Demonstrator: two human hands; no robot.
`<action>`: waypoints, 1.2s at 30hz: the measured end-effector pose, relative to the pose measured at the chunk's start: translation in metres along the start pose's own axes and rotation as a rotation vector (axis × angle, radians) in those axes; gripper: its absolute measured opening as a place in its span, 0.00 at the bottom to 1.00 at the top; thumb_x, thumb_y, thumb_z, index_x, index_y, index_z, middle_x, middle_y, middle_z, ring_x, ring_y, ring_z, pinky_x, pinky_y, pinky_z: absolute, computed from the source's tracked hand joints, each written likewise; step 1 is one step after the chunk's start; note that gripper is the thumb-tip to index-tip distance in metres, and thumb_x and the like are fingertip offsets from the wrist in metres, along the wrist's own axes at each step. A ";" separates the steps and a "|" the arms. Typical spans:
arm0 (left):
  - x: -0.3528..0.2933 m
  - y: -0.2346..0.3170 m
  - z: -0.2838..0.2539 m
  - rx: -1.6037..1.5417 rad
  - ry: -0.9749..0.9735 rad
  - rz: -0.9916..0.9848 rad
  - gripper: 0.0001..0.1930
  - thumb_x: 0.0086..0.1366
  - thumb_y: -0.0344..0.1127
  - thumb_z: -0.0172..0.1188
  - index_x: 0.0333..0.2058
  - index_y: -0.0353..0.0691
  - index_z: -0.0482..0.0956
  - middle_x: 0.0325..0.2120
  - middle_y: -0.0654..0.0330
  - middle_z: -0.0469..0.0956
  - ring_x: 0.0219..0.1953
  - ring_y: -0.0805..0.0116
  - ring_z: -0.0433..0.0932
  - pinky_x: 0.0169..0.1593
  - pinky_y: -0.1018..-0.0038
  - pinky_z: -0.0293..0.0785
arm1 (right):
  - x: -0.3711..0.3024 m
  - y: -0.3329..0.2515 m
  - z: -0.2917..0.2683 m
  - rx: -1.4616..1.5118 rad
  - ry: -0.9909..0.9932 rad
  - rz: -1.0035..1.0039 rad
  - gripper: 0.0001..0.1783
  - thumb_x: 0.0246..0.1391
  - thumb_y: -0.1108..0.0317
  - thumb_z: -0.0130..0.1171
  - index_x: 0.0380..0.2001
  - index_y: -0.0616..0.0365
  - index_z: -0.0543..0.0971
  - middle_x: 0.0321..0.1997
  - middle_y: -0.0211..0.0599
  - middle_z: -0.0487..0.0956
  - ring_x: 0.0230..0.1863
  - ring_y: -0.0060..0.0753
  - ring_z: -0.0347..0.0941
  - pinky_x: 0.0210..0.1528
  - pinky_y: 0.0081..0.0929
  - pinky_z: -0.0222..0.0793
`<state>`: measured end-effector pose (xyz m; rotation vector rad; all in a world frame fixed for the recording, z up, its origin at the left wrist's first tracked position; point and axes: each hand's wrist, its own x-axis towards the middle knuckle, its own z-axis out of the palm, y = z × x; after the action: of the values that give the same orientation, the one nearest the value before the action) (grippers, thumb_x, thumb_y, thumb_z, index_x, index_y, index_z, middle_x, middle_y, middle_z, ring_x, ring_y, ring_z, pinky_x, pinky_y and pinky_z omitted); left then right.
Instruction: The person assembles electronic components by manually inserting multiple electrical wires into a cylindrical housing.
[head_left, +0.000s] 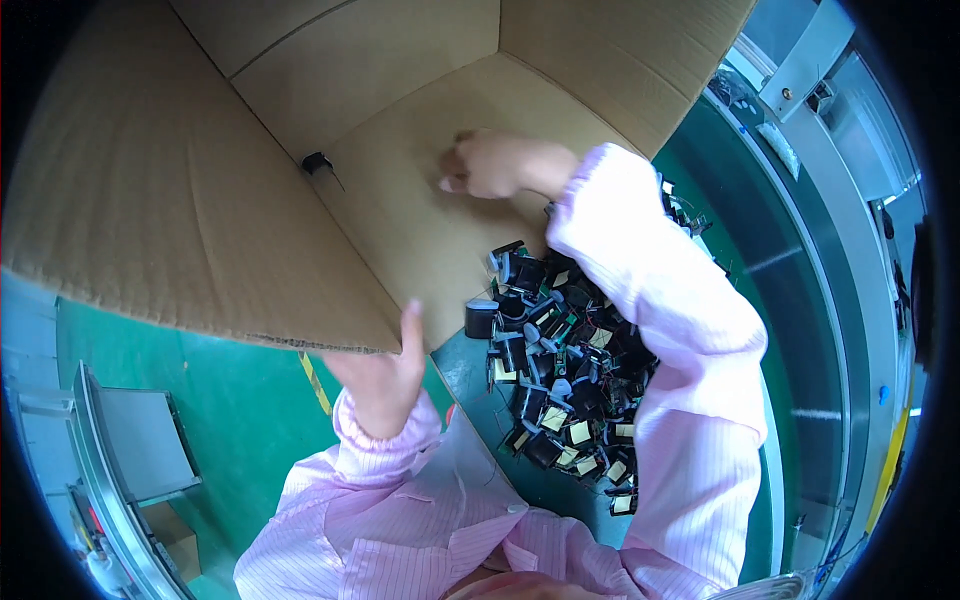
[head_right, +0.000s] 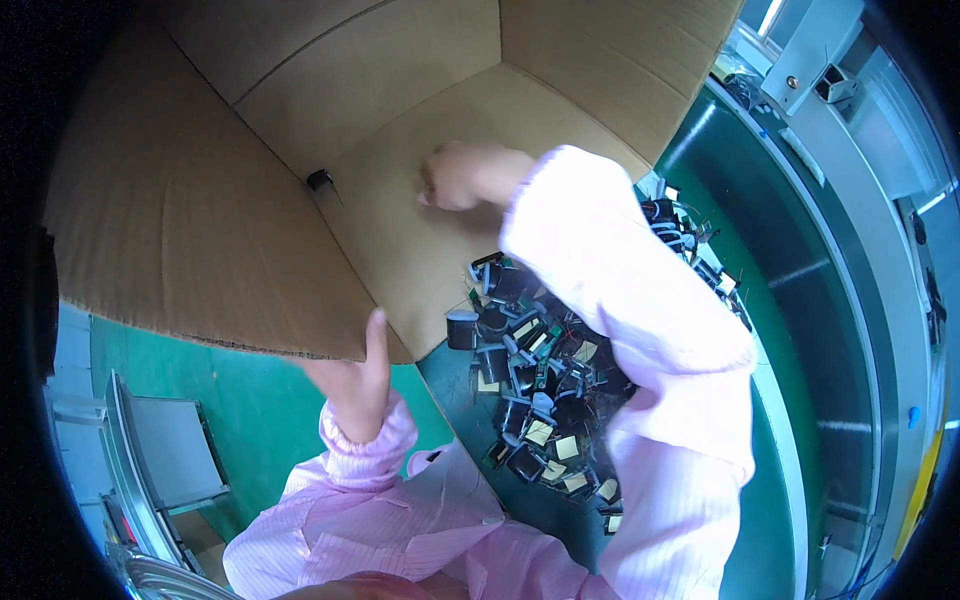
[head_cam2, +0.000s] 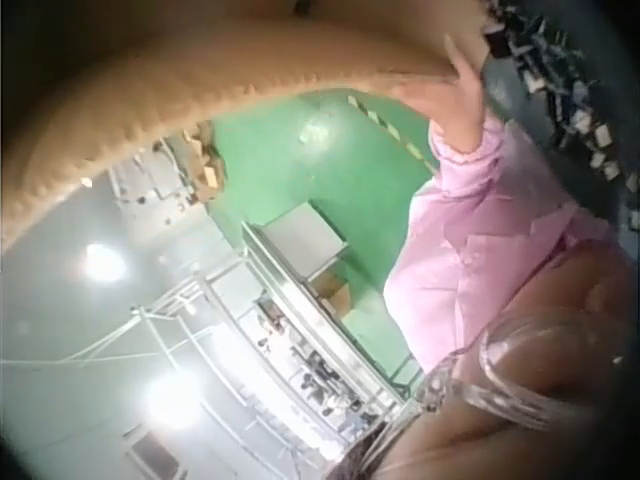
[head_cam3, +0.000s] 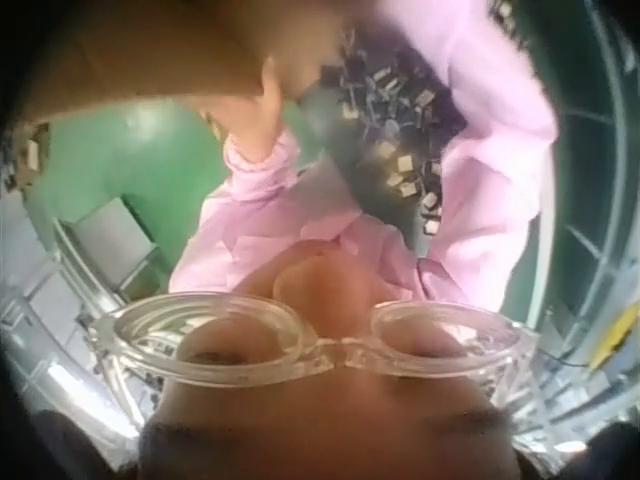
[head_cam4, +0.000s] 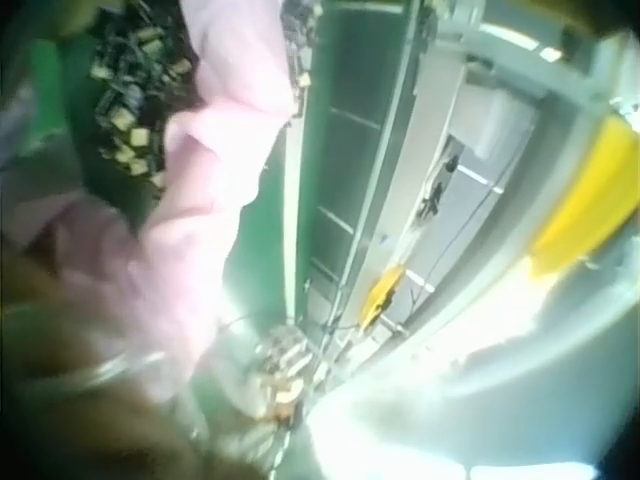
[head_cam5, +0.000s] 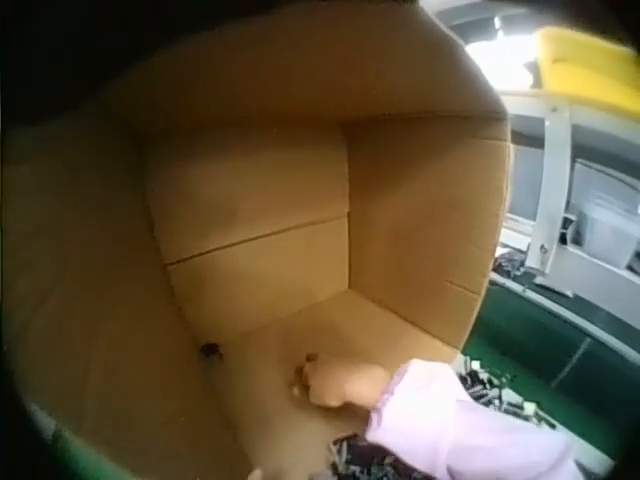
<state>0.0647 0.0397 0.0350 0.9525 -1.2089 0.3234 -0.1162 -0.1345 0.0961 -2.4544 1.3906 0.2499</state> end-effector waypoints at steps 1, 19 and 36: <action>0.000 -0.006 -0.005 0.058 -0.258 -0.152 0.22 0.57 0.28 0.62 0.49 0.26 0.69 0.46 0.44 0.73 0.49 0.47 0.73 0.52 0.61 0.66 | 0.007 -0.010 -0.006 -0.010 0.044 0.055 0.25 0.62 0.50 0.46 0.56 0.50 0.73 0.60 0.49 0.68 0.59 0.52 0.67 0.59 0.45 0.66; 0.000 0.003 -0.011 0.202 -0.582 -0.090 0.06 0.53 0.23 0.58 0.31 0.29 0.76 0.28 0.43 0.75 0.29 0.39 0.74 0.33 0.53 0.69 | 0.175 -0.062 0.059 0.093 0.259 -0.010 0.28 0.57 0.56 0.47 0.62 0.40 0.67 0.72 0.34 0.54 0.70 0.48 0.51 0.69 0.49 0.47; -0.011 0.003 -0.001 0.205 -0.522 -0.184 0.35 0.53 0.23 0.56 0.58 0.17 0.53 0.48 0.25 0.65 0.45 0.26 0.69 0.47 0.51 0.68 | 0.079 0.045 -0.005 0.029 -0.288 0.123 0.33 0.60 0.39 0.44 0.46 0.58 0.81 0.44 0.47 0.81 0.52 0.43 0.75 0.58 0.46 0.64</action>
<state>0.0592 0.0449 0.0263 1.3712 -1.5640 0.0479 -0.1142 -0.2214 0.0692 -2.2059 1.4058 0.5817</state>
